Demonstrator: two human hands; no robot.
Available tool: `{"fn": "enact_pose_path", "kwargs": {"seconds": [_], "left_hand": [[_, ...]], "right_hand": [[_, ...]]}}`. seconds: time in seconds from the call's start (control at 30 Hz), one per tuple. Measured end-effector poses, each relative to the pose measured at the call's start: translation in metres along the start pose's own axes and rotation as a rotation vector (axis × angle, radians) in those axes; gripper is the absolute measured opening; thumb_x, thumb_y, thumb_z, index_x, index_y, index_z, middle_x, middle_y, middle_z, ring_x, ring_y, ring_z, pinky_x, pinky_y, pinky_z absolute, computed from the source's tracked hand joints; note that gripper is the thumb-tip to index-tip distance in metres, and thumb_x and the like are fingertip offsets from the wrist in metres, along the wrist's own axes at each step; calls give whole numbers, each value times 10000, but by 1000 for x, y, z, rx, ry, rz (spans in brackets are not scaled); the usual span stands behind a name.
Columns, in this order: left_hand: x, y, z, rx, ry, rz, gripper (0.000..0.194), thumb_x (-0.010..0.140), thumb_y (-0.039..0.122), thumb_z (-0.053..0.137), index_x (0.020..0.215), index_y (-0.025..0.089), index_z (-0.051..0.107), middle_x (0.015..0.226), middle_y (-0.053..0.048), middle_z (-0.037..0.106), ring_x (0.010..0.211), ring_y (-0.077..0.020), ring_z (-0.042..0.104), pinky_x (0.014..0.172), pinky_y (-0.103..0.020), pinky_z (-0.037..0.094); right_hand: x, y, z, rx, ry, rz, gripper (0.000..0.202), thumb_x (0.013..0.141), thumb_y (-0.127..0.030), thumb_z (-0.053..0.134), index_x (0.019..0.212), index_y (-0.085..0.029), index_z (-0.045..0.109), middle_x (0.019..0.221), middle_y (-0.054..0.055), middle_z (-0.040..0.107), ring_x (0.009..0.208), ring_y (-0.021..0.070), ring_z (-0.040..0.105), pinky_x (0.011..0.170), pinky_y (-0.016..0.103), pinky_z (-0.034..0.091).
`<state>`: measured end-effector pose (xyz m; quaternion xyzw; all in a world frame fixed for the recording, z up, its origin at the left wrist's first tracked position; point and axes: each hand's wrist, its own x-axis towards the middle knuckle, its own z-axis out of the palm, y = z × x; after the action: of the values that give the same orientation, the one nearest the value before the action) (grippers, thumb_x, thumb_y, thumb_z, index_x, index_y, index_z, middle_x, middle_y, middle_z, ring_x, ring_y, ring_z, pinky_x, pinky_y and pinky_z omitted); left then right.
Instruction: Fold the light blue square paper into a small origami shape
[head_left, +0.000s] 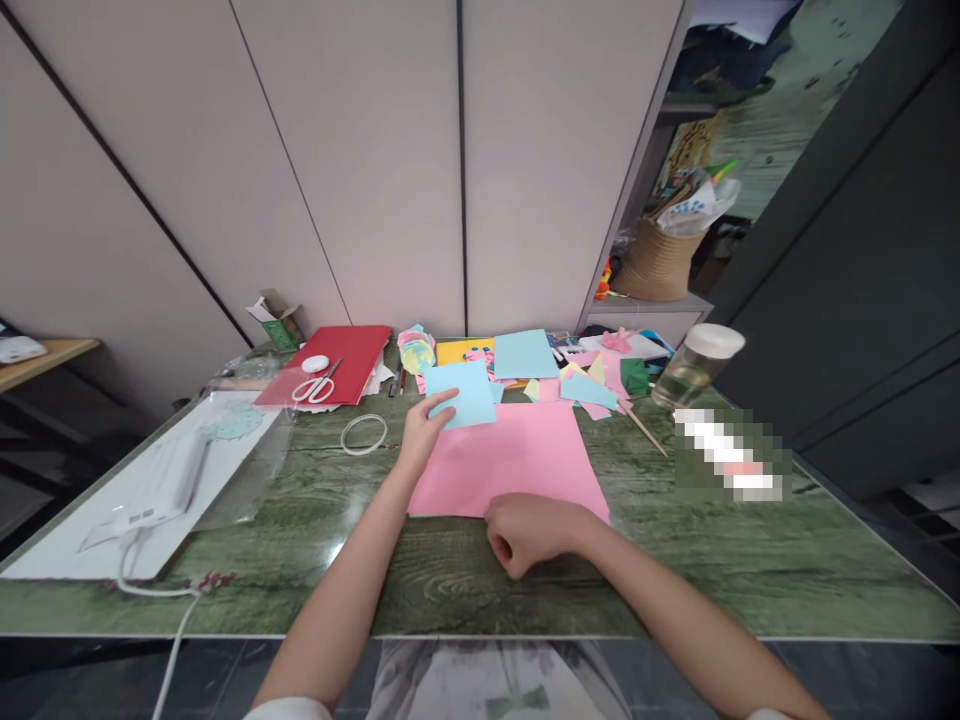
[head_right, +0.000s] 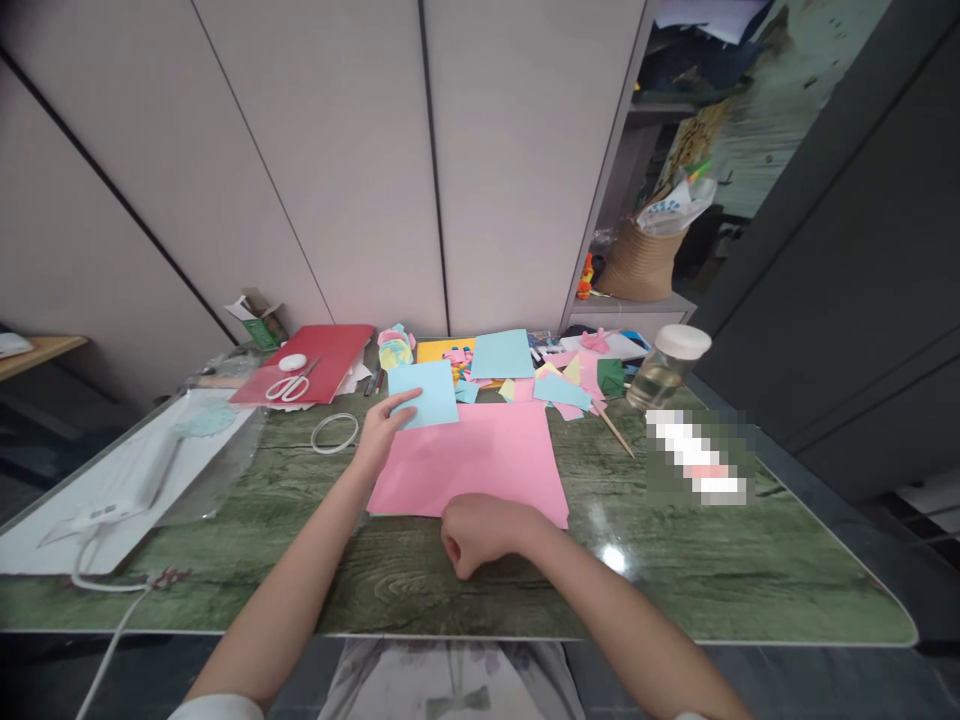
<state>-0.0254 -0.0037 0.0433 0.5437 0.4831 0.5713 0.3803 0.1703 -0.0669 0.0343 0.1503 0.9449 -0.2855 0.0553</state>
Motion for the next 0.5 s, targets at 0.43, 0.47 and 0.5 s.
{"fn": "enact_pose_path", "kwargs": {"seconds": [0.43, 0.47, 0.5], "left_hand": [[0, 2, 0, 17, -9, 4, 356, 668, 251, 561, 1009, 179, 634, 1105, -57, 605, 1048, -240, 508, 899, -344, 356], [-1, 2, -1, 16, -10, 6, 358, 670, 254, 560, 1013, 180, 632, 1106, -55, 604, 1047, -240, 509, 897, -343, 358], [-1, 2, -1, 15, -11, 10, 358, 672, 257, 560, 1014, 180, 631, 1108, -53, 603, 1046, -239, 509, 897, -342, 358]], "right_hand": [[-11, -17, -4, -221, 58, 112, 149, 626, -159, 527, 684, -169, 664, 621, 19, 618, 589, 125, 507, 575, 247, 300], [-9, -22, -1, -291, 59, 124, 149, 631, -164, 526, 686, -158, 664, 619, 39, 624, 597, 138, 516, 575, 258, 291], [-8, -27, 1, -357, 67, 143, 147, 639, -168, 523, 679, -142, 661, 623, 61, 627, 608, 150, 526, 576, 267, 285]]}}
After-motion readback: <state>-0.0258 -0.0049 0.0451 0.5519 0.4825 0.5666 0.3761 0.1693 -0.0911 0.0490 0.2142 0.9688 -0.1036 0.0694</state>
